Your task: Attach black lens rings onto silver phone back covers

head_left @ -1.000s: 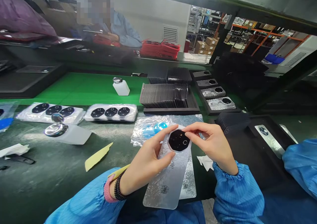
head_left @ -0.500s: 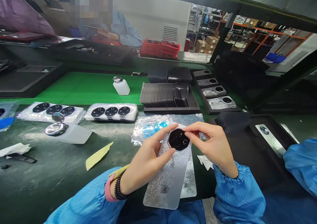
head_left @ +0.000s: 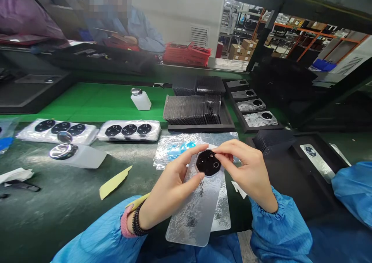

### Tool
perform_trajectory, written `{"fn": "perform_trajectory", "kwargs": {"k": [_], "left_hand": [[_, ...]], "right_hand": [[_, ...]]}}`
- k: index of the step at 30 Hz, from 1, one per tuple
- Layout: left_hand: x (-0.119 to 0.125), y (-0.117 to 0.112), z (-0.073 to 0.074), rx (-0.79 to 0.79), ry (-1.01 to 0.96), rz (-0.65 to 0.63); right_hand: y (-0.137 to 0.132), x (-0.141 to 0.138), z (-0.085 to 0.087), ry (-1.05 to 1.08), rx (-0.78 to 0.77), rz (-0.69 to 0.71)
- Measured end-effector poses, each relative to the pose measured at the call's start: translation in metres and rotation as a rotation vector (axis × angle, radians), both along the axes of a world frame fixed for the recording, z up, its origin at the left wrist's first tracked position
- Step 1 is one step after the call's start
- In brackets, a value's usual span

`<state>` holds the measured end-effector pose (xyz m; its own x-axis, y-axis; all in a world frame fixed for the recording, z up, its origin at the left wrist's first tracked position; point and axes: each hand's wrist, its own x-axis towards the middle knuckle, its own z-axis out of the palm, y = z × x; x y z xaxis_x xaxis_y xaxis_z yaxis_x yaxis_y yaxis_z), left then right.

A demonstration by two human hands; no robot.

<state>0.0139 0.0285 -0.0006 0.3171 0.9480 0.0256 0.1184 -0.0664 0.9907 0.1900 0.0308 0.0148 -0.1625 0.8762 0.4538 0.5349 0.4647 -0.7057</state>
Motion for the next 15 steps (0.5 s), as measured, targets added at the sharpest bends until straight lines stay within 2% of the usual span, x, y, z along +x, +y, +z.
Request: {"fn": "perform_trajectory", "kwargs": {"k": [15], "left_hand": [[-0.0011,-0.0028,0.0045,0.01,-0.021,0.012]], "right_hand": [[-0.0028,-0.0019,0.0002,-0.042,0.067,0.002]]}}
